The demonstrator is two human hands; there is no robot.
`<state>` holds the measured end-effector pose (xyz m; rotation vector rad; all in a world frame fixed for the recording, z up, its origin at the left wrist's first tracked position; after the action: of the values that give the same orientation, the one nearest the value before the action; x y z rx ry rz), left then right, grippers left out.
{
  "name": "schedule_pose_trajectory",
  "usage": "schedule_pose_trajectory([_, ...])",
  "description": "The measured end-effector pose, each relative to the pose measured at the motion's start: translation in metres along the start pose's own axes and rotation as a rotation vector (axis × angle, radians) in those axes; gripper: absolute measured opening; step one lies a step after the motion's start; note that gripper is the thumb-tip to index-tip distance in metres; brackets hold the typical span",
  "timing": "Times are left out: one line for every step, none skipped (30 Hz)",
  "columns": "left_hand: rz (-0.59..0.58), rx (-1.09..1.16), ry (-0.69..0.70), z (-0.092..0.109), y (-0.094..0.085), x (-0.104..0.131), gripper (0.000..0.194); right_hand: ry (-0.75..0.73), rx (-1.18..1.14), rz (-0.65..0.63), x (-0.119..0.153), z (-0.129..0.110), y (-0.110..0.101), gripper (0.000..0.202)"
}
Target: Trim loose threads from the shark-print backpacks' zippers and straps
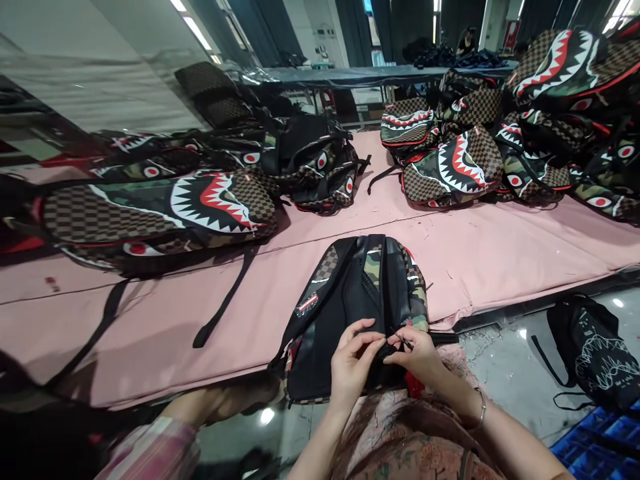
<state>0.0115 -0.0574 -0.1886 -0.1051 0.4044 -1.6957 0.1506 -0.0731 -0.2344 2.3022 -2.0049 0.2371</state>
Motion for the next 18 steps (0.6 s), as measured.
schedule_pose_trajectory([0.020,-0.009,0.002,-0.002,-0.001,0.000,0.011,-0.007,0.038,-0.011,0.001,-0.001,-0.001,0.027])
schedule_pose_trajectory([0.045,-0.007,-0.001,-0.003,0.000,0.000,0.011,-0.024,0.073,-0.031,0.002,-0.003,-0.002,0.027])
schedule_pose_trajectory([0.075,0.005,-0.006,-0.005,0.000,0.001,0.011,-0.048,0.109,-0.052,0.003,-0.007,-0.005,0.028])
schedule_pose_trajectory([0.104,0.027,-0.011,-0.006,0.001,0.002,0.011,-0.078,0.153,-0.062,0.004,-0.012,-0.008,0.029])
schedule_pose_trajectory([0.129,0.056,-0.019,-0.007,0.003,0.003,0.011,-0.116,0.209,-0.055,0.006,-0.017,-0.014,0.030])
schedule_pose_trajectory([0.146,0.089,-0.029,-0.008,0.004,0.003,0.011,-0.161,0.281,-0.032,0.007,-0.023,-0.020,0.029])
schedule_pose_trajectory([0.155,0.123,-0.042,-0.009,0.005,0.004,0.011,-0.210,0.367,-0.004,0.007,-0.030,-0.027,0.026])
schedule_pose_trajectory([0.157,0.154,-0.057,-0.009,0.006,0.004,0.010,-0.260,0.464,0.016,0.008,-0.037,-0.034,0.022])
schedule_pose_trajectory([0.156,0.181,-0.071,-0.010,0.007,0.004,0.010,-0.313,0.569,0.019,0.008,-0.044,-0.039,0.018])
schedule_pose_trajectory([0.152,0.201,-0.084,-0.010,0.007,0.004,0.010,-0.368,0.680,-0.003,0.007,-0.051,-0.043,0.017])
schedule_pose_trajectory([0.149,0.214,-0.094,-0.009,0.008,0.004,0.010,-0.419,0.791,-0.047,0.007,-0.057,-0.046,0.016])
schedule_pose_trajectory([0.146,0.221,-0.101,-0.009,0.008,0.003,0.011,-0.459,0.900,-0.096,0.006,-0.063,-0.047,0.016])
schedule_pose_trajectory([0.141,0.220,-0.102,-0.008,0.008,0.003,0.011,-0.493,1.004,-0.142,0.005,-0.069,-0.046,0.016])
schedule_pose_trajectory([0.134,0.214,-0.098,-0.006,0.008,0.002,0.011,-0.519,1.102,-0.182,0.005,-0.074,-0.045,0.016])
schedule_pose_trajectory([0.126,0.202,-0.090,-0.005,0.009,0.001,0.011,-0.536,1.190,-0.210,0.004,-0.079,-0.043,0.016])
schedule_pose_trajectory([0.118,0.187,-0.081,-0.004,0.009,0.001,0.011,-0.550,1.266,-0.227,0.004,-0.083,-0.041,0.015])
schedule_pose_trajectory([0.114,0.171,-0.073,-0.003,0.009,0.001,0.011,-0.563,1.326,-0.234,0.004,-0.087,-0.039,0.014])
schedule_pose_trajectory([0.114,0.162,-0.069,-0.003,0.009,0.001,0.011,-0.575,1.366,-0.235,0.004,-0.090,-0.037,0.014])
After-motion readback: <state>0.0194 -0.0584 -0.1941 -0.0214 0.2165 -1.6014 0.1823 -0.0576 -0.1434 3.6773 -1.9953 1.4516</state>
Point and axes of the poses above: each hand's wrist, its own x-axis away from the middle knuckle, its own y-axis out of the palm, z = x × y, the point moved 3 cm from there along -x, towards the middle knuckle, and after that the axes turned 7 degrees about -z, right-handed, at the moved point
